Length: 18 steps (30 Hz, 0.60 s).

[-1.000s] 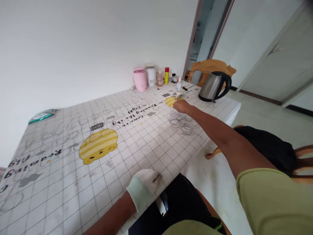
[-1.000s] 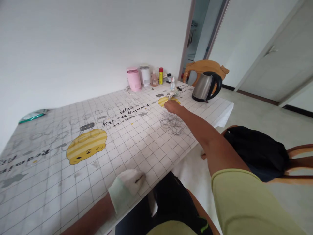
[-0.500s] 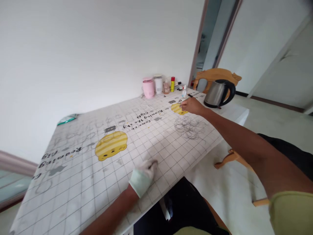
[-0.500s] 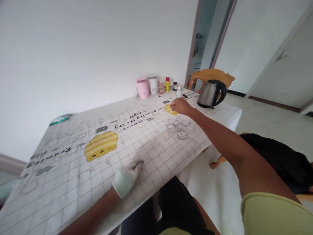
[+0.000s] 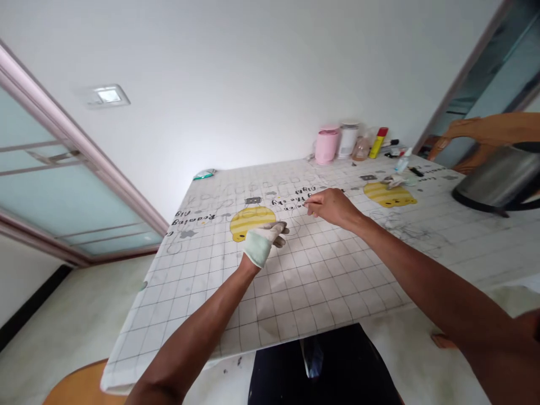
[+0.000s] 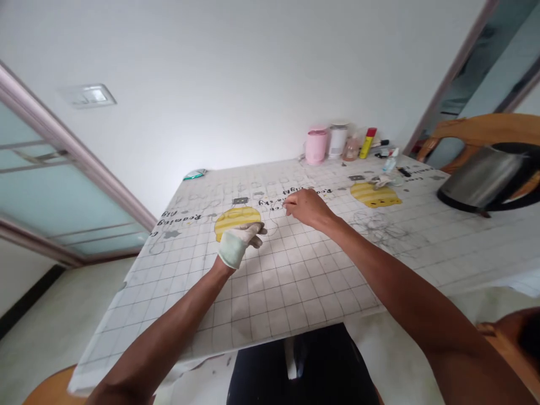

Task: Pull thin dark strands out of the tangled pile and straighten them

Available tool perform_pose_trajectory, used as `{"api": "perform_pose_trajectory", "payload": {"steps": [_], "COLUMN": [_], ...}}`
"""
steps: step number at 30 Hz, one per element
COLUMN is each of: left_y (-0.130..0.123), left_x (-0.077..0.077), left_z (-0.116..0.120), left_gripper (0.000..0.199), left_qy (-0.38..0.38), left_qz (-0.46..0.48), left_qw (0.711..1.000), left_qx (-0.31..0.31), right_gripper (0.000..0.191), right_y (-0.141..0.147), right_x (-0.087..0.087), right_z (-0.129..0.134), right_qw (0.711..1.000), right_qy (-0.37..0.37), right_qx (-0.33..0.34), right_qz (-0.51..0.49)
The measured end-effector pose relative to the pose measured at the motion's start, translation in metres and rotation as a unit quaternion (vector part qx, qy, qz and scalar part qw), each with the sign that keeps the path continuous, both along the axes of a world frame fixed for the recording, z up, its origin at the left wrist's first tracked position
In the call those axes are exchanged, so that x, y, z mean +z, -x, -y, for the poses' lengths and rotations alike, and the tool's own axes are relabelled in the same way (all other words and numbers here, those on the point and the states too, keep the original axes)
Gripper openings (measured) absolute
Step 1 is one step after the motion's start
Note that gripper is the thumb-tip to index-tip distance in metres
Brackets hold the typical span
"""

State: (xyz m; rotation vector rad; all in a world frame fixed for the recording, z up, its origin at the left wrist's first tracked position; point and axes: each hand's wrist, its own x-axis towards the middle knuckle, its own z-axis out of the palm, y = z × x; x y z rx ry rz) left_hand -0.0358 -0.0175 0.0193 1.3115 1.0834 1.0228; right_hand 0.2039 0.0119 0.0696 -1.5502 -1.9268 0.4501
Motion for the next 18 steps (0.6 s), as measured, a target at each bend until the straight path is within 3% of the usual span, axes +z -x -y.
{"api": "perform_pose_trajectory", "payload": {"steps": [4,7,10,13,18], "left_y": [0.01,0.018,0.025,0.029,0.029], "left_x": [-0.019,-0.027,-0.033,-0.037,-0.039], "left_z": [-0.014,-0.025,-0.034,-0.036,-0.03], "left_gripper": [0.027,0.026,0.029,0.029,0.023], "left_qy": [0.035,0.081,0.098,0.08,0.077], "left_qz": [0.074,0.127,0.186,0.236,0.205], "left_qw": [0.996,0.986,0.975,0.966,0.974], "left_qx": [0.032,0.068,0.07,0.065,0.058], "right_gripper": [0.017,0.029,0.03,0.034,0.03], "right_y": [0.022,0.031,0.042,0.061,0.095], "right_x": [-0.008,-0.017,-0.038,-0.063,-0.085], "right_z": [-0.012,-0.015,-0.014,-0.011,-0.009], "right_qw": [0.999,0.991,0.975,0.959,0.948], "right_qy": [0.033,0.051,0.068,0.121,0.114], "right_qx": [0.015,-0.001,-0.017,0.013,0.031], "right_qz": [-0.041,-0.124,-0.213,-0.257,-0.297]}}
